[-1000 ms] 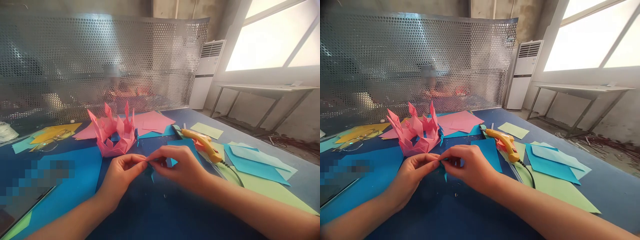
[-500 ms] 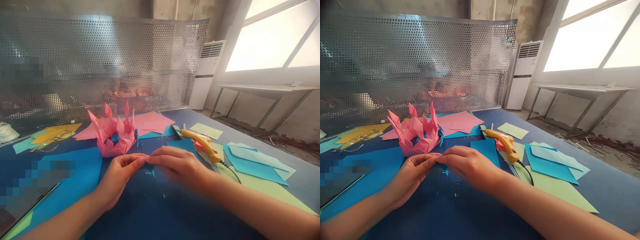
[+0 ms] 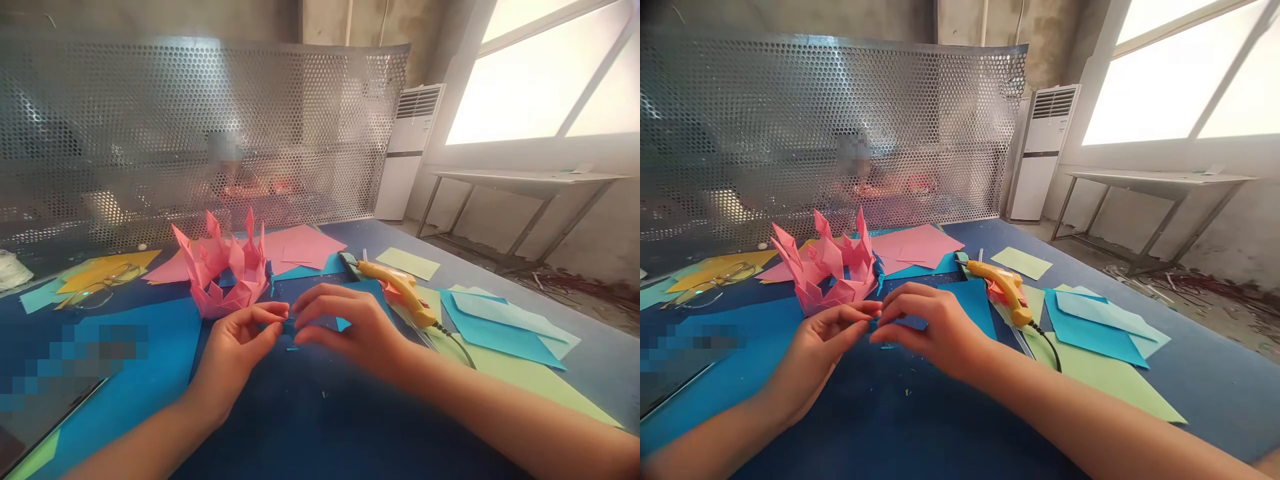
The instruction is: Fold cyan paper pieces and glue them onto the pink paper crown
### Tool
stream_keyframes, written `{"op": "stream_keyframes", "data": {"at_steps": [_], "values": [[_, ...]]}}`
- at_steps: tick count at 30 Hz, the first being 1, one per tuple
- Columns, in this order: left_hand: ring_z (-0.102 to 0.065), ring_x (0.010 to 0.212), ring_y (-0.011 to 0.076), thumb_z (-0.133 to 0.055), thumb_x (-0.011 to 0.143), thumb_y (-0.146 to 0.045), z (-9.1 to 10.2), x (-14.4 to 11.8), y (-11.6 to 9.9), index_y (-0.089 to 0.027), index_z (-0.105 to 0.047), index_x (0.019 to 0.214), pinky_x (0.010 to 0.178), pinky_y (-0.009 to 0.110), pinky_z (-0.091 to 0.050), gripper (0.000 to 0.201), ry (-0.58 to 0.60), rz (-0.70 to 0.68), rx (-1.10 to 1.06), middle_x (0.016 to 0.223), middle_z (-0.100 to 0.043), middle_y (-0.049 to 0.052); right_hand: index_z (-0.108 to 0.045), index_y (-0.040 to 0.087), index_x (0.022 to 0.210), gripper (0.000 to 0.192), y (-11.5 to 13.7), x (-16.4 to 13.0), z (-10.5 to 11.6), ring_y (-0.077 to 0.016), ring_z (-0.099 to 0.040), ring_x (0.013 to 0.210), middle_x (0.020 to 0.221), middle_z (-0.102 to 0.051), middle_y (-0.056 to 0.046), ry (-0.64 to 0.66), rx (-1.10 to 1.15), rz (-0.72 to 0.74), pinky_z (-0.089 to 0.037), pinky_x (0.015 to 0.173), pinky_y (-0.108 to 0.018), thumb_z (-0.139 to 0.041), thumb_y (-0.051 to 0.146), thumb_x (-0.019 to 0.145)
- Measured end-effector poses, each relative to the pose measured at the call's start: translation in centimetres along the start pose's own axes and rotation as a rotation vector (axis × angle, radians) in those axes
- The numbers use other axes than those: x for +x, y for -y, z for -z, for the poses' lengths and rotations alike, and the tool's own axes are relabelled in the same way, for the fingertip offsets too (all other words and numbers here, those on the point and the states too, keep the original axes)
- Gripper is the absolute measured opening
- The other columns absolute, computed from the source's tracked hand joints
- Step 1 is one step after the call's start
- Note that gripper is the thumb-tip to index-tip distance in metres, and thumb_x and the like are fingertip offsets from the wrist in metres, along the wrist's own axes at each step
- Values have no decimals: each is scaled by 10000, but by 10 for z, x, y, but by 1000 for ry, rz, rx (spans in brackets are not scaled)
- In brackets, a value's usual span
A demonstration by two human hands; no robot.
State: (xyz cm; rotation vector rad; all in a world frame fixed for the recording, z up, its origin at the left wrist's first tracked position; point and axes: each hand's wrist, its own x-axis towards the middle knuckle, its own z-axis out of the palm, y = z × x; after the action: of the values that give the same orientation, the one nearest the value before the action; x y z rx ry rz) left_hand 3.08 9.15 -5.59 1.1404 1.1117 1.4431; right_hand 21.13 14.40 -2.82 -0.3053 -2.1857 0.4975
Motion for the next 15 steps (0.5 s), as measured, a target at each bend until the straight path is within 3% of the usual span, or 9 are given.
{"op": "stream_keyframes", "data": {"at_steps": [5, 9, 15], "values": [[-616, 995, 169, -704, 730, -244, -2, -3, 0, -226, -697, 675, 806, 223, -486, 58, -18, -149, 132, 991, -695, 16, -657, 169, 773, 141, 1, 1, -1, -114, -578, 675, 806, -621, -30, 5, 1, -154, -520, 643, -251, -669, 301, 822], [-611, 1005, 163, -682, 752, -236, -2, -4, 0, -239, -692, 702, 820, 221, -479, 51, -33, -197, 225, 1006, -687, 10, -664, 176, 777, 56, 1, 2, 0, -107, -562, 666, 804, -613, -17, 65, -19, -225, -499, 638, -240, -684, 219, 807], [-609, 1017, 196, -655, 759, -250, -4, -7, -1, -232, -675, 704, 847, 265, -469, 61, -41, -248, 405, 1018, -673, 29, -613, 174, 757, 85, 0, 1, -2, -112, -553, 657, 757, -598, -5, 107, -107, -239, -469, 625, -230, -619, 142, 836]]}}
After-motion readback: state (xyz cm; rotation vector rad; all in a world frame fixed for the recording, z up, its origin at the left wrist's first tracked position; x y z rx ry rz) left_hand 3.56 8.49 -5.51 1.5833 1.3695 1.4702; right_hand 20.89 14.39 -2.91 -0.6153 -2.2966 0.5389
